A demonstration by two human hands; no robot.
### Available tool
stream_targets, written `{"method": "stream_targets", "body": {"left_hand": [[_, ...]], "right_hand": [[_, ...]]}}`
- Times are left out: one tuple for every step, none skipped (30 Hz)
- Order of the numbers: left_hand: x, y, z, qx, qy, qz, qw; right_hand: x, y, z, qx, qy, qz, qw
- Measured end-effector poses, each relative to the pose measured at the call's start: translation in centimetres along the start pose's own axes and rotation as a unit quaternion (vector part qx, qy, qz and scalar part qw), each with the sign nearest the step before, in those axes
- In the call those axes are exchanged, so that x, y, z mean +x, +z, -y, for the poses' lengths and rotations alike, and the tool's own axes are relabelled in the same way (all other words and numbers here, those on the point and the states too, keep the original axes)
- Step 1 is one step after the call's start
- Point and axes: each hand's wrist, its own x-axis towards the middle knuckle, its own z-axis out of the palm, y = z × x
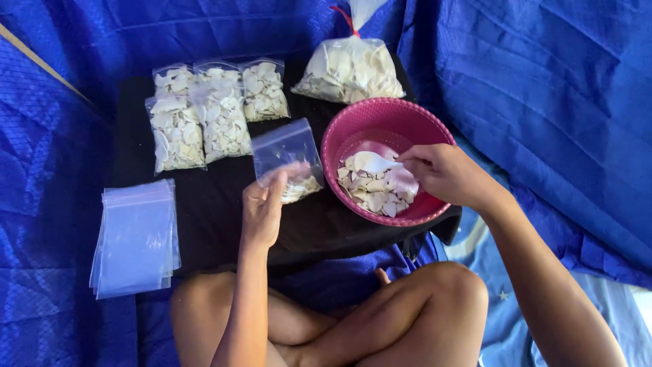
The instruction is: Packaging small white chips from a bowl into individual plastic bags using a spoon.
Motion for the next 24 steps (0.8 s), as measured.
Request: {"method": "stream_targets", "body": {"left_hand": [[0.2, -0.3, 0.4, -0.001, 0.003, -0.003, 1.000], [0.1, -0.7, 0.9, 0.022, -0.004, 0.006, 1.000], [0.0, -1.1, 1.5, 0.045, -0.011, 0.016, 0.999], [-0.1, -1.0, 1.9, 0.046, -0.013, 0.014, 0.999], [-0.2, -1.0, 2.2, 0.001, -0.027, 0.038, 0.999], [-0.2, -0.9, 2.6, -0.046, -0.040, 0.061, 0.996], [-0.5, -1.0, 1.6, -0.045, -0.040, 0.059, 0.996], [-0.7, -1.1, 0.5, -0.065, -0.047, 0.096, 0.992], [-0.8, -1.1, -0.6, -0.085, -0.054, 0.133, 0.986], [-0.9, -1.2, -1.5, -0.084, -0.054, 0.132, 0.986], [-1.0, -1.2, -2.4, -0.069, -0.059, 0.150, 0.985], [-1.2, -1.1, -3.4, -0.055, -0.064, 0.168, 0.982], [-1.2, -1.4, -2.8, -0.054, -0.064, 0.168, 0.982], [-1.2, -1.5, -2.3, -0.069, -0.075, 0.169, 0.980], [-1.2, -1.7, -1.8, -0.083, -0.085, 0.171, 0.978], [-1.2, -1.7, -1.7, -0.084, -0.085, 0.170, 0.978], [-1.3, -1.8, -1.5, -0.075, -0.094, 0.151, 0.981], [-1.4, -1.9, -1.4, -0.066, -0.103, 0.132, 0.984], [-1.4, -1.8, -1.4, -0.067, -0.104, 0.130, 0.984], [-1.6, -1.7, -1.5, -0.025, -0.090, 0.114, 0.989], [-1.7, -1.5, -1.6, 0.017, -0.077, 0.098, 0.992], [-1.6, -1.8, -1.1, 0.017, -0.077, 0.098, 0.992], [-1.6, -2.0, -0.7, 0.025, -0.071, 0.093, 0.993], [-1.5, -2.1, -0.2, 0.033, -0.065, 0.087, 0.994]], "right_hand": [[-0.2, -0.7, 0.2, -0.003, -0.004, 0.000, 1.000], [-0.5, -1.1, 0.4, 0.013, -0.017, -0.005, 1.000], [-0.7, -1.5, 0.6, 0.030, -0.030, -0.010, 0.999], [-1.0, -2.0, 1.3, 0.030, -0.031, -0.008, 0.999], [-1.3, -2.5, 2.0, 0.051, -0.030, -0.018, 0.998], [-1.6, -3.0, 2.7, 0.071, -0.029, -0.028, 0.997], [-1.7, -3.2, 3.3, 0.071, -0.031, -0.026, 0.997], [-1.6, -3.4, 3.9, 0.076, -0.025, -0.017, 0.997], [-1.6, -3.7, 4.6, 0.081, -0.020, -0.008, 0.996], [-1.6, -3.7, 5.3, 0.082, -0.021, -0.008, 0.996], [-1.5, -3.7, 6.0, 0.073, -0.027, 0.000, 0.997], [-1.5, -3.7, 6.7, 0.063, -0.031, 0.008, 0.997], [-1.2, -3.3, 6.5, 0.064, -0.032, 0.008, 0.997], [-0.9, -3.1, 6.4, 0.059, -0.052, 0.010, 0.997], [-0.6, -2.9, 6.2, 0.055, -0.072, 0.012, 0.996], [-0.7, -2.7, 5.9, 0.054, -0.073, 0.013, 0.996], [-0.7, -2.4, 5.6, 0.056, -0.078, 0.016, 0.995], [-0.7, -2.0, 5.4, 0.058, -0.083, 0.019, 0.995], [-0.9, -2.0, 5.5, 0.057, -0.084, 0.021, 0.995], [-1.1, -1.9, 5.4, 0.064, -0.083, 0.020, 0.994], [-1.4, -1.9, 5.4, 0.072, -0.082, 0.019, 0.994], [-1.6, -2.1, 5.7, 0.072, -0.081, 0.019, 0.994], [-1.8, -2.3, 6.0, 0.074, -0.078, 0.020, 0.994], [-2.0, -2.5, 6.2, 0.076, -0.074, 0.022, 0.994]]}}
